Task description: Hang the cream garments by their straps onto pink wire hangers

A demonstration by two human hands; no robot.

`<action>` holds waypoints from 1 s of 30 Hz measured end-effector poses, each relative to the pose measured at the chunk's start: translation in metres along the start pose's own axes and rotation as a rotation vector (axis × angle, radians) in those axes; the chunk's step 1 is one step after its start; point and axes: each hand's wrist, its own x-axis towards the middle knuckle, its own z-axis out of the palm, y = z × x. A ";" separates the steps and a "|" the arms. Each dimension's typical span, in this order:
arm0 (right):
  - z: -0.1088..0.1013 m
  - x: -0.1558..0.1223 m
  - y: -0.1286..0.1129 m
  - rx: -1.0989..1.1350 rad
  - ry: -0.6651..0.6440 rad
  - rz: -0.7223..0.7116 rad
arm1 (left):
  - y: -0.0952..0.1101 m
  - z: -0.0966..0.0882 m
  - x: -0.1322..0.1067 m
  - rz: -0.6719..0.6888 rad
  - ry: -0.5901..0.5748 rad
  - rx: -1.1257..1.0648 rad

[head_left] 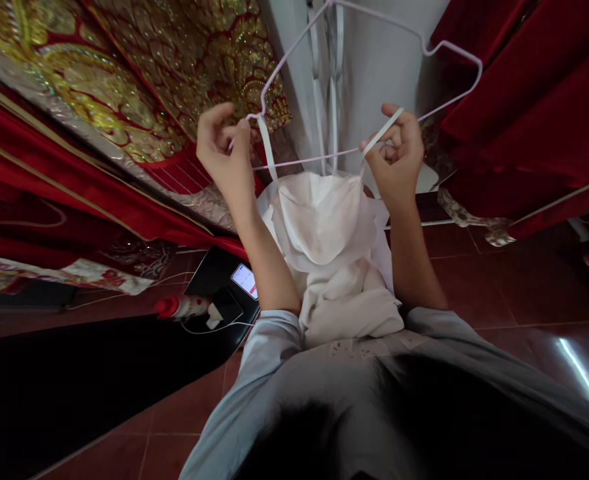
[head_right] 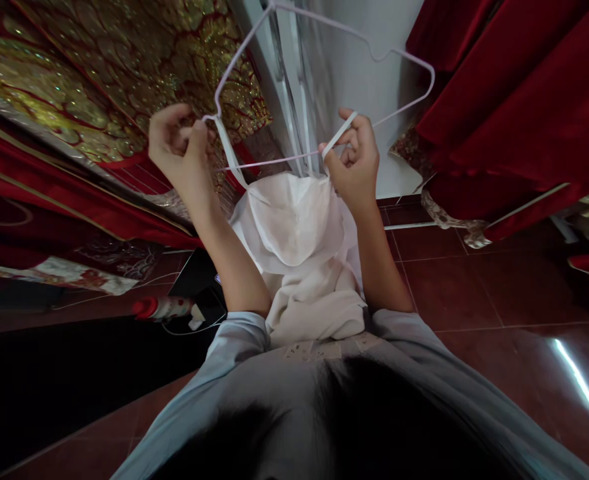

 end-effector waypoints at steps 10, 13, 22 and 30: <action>0.001 -0.005 0.009 0.009 0.045 -0.056 | -0.024 0.028 -0.032 -0.228 0.135 -0.410; -0.020 0.009 0.033 0.029 0.230 -0.080 | -0.021 0.028 -0.034 -0.164 0.103 -0.431; -0.057 0.070 0.072 -0.014 0.407 -0.121 | -0.033 0.023 -0.032 -0.161 0.052 -0.332; -0.066 0.074 0.056 -0.053 0.378 -0.068 | -0.025 0.004 -0.023 -0.113 -0.028 -0.294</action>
